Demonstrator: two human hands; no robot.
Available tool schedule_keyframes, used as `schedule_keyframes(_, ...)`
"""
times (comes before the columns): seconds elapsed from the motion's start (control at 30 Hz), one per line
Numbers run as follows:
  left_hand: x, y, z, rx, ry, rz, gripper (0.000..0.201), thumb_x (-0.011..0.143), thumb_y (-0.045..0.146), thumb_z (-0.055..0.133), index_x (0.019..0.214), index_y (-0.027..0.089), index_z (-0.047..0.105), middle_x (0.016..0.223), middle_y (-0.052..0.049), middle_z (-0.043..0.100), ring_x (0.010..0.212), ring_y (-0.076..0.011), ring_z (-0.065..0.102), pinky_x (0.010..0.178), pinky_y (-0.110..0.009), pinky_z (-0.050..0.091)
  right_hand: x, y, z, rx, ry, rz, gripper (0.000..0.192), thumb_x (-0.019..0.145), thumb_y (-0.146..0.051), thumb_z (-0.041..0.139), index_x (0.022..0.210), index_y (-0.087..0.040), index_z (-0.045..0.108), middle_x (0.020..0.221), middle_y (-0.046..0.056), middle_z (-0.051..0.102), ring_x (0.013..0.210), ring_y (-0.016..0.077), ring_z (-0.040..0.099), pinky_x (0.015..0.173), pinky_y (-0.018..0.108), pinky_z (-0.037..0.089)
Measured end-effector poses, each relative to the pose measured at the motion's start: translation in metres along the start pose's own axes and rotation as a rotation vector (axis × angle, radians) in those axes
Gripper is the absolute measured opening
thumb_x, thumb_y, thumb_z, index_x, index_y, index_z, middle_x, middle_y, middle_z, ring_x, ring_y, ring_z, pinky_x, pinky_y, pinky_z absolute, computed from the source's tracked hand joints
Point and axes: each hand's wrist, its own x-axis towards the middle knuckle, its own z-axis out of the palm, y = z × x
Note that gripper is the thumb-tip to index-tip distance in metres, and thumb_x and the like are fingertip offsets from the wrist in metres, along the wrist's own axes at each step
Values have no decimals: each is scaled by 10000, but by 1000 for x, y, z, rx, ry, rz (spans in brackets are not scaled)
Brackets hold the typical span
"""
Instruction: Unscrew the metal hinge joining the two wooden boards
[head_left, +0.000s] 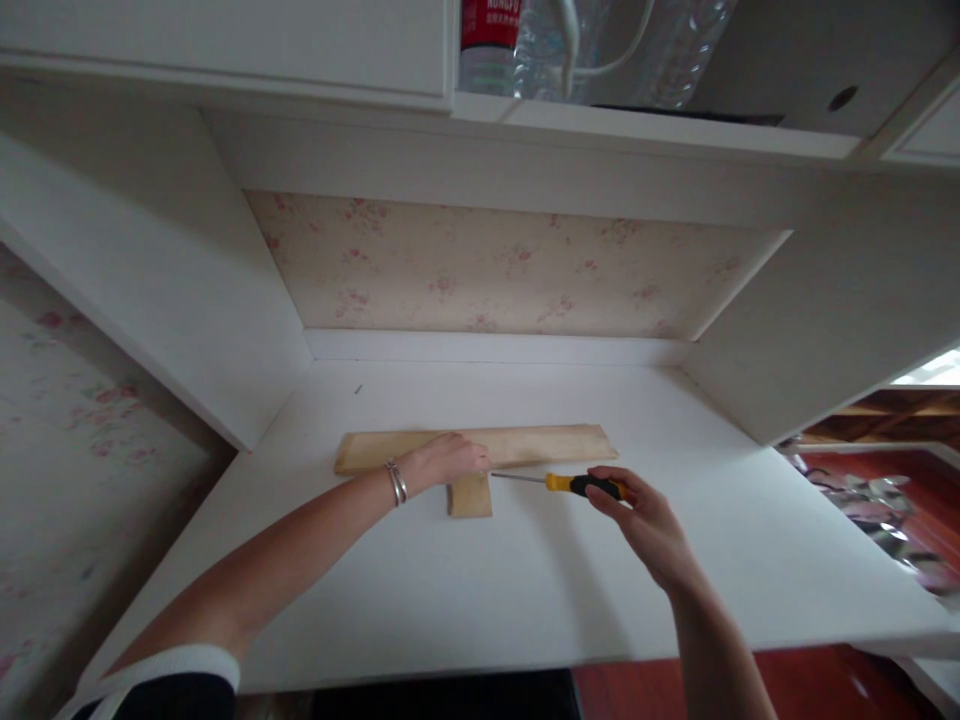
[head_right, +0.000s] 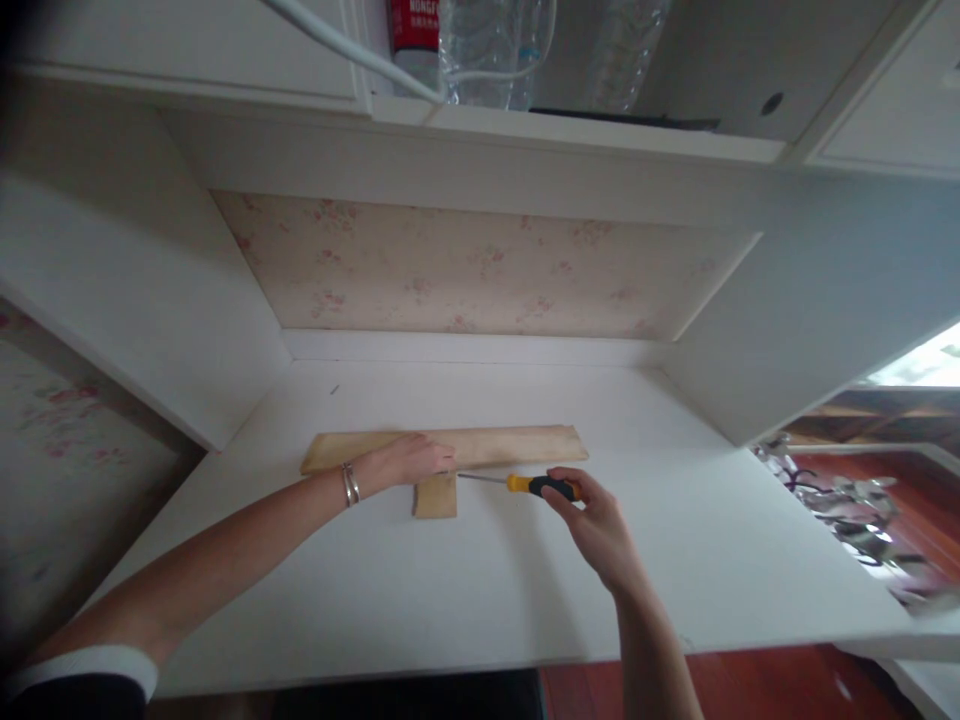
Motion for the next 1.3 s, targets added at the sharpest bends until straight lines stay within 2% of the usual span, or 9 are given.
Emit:
schedule_keyframes(0.2,-3,2,9,66,65,26,167,847,38,494,831,168,598,806,-16,627,581,-124,597,479,-252,395,-11,15,9,97,-35,81,367,713,-471,688,975,-219,639,938,71,680,838,216,598,741,345,438)
schedule_keyframes(0.33,-4,5,15,80,87,13,155,871,72,468,834,160,590,810,-27,620,563,-138,597,456,-255,396,-10,18,17,102,-12,71,379,710,-474,692,984,-217,638,948,74,677,850,222,596,745,348,438)
schedule_keyframes(0.47,-4,4,14,31,98,-94,178,909,137,418,895,161,594,841,-48,630,587,-155,606,506,-269,437,-9,18,24,72,49,53,389,722,-468,683,1013,-214,639,941,75,676,841,219,593,752,356,435)
schedule_keyframes(0.67,-9,3,15,-179,84,-263,308,954,285,352,876,171,627,918,-79,656,794,-190,638,716,-298,488,-10,20,28,91,27,76,406,712,-473,690,1016,-207,644,949,79,680,845,228,604,755,364,446)
schedule_keyframes(0.83,-5,9,17,-239,77,-354,304,944,301,354,905,165,623,968,-97,669,826,-208,649,721,-316,502,-9,21,35,119,-8,111,414,712,-485,693,1019,-214,633,927,60,677,829,217,602,748,355,452)
schedule_keyframes(1.0,7,8,14,-277,57,-433,324,931,287,360,897,153,653,939,-123,695,836,-224,664,736,-321,505,-10,12,42,124,-3,84,401,707,-490,699,985,-206,646,910,67,680,815,219,603,738,354,461)
schedule_keyframes(1.2,11,-1,15,-325,47,-461,348,920,271,350,873,154,675,962,-130,704,865,-232,668,751,-325,500,-10,12,35,88,70,34,361,723,-461,692,996,-228,647,1057,73,671,960,238,601,880,400,431)
schedule_keyframes(1.3,8,-3,14,-368,44,-452,343,918,284,361,867,161,677,973,-115,704,885,-220,662,760,-302,489,-8,12,27,91,121,34,383,710,-464,699,1005,-223,654,1045,79,678,950,246,609,868,411,445)
